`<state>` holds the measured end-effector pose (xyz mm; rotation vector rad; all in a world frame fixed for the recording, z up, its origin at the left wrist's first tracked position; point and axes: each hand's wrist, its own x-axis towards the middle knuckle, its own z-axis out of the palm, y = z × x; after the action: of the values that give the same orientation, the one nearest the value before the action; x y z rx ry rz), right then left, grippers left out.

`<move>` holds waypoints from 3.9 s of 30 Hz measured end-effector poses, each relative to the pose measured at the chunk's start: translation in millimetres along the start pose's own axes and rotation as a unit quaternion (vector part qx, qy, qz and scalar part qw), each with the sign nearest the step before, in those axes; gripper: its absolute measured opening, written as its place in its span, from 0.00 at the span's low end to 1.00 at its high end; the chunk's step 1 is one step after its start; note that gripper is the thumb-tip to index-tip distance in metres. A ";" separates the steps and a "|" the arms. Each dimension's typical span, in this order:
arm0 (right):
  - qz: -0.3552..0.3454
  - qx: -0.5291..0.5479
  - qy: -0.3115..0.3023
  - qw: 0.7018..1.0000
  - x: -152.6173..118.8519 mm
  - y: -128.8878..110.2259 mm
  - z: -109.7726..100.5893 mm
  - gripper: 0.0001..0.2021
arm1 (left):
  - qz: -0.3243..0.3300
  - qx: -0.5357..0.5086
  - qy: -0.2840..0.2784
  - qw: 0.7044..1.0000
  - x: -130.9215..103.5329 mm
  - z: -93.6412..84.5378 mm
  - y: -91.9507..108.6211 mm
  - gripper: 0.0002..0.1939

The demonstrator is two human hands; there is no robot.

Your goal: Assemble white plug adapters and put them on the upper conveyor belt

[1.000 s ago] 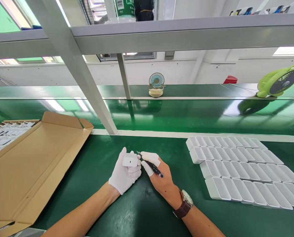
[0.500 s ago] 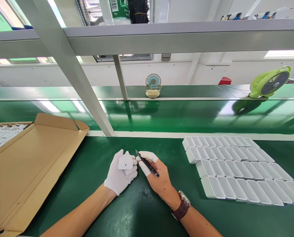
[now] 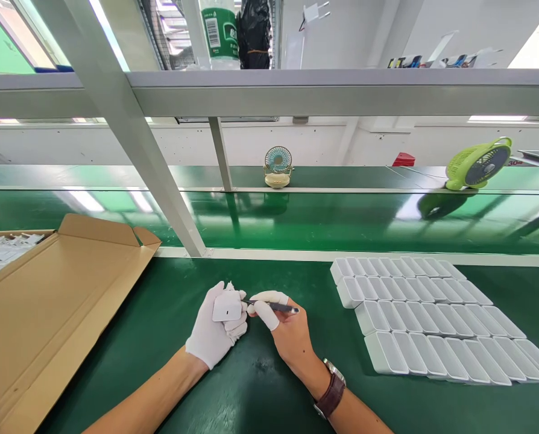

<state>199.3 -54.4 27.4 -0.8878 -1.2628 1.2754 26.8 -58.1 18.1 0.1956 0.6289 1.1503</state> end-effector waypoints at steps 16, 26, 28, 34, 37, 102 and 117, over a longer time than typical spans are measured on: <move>-0.088 -0.082 -0.073 0.990 -6.6 -0.6 0.8 0.09 | -0.015 -0.060 0.009 0.998 2.6 1.0 1.7 0.26; -0.153 -0.216 -0.094 0.960 -9.8 2.5 -0.1 0.11 | -0.047 -0.037 -0.005 0.998 2.3 -4.0 -5.4 0.26; -0.152 -0.219 -0.094 0.959 -9.7 2.0 0.2 0.11 | -0.047 -0.029 0.011 0.998 2.4 -4.7 -6.7 0.26; -0.158 -0.226 -0.093 0.957 -9.7 2.3 -0.3 0.11 | -0.048 -0.017 0.036 0.998 1.4 -2.9 -6.3 0.26; -0.155 -0.223 -0.090 0.958 -9.9 2.7 0.0 0.11 | -0.051 -0.014 0.046 0.998 0.9 -0.7 -5.8 0.26; -0.174 -0.278 -0.067 0.942 -4.9 18.2 -3.0 0.15 | -0.105 -0.118 -0.036 0.987 -5.5 7.3 -23.8 0.20; -0.102 -0.178 0.010 0.979 1.0 16.8 -7.2 0.09 | -0.021 0.038 0.051 0.998 -1.0 9.8 -11.7 0.26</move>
<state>203.1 -49.8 10.1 -0.9882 -1.5516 0.8898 41.2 -62.1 21.0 0.1879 0.7650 1.1010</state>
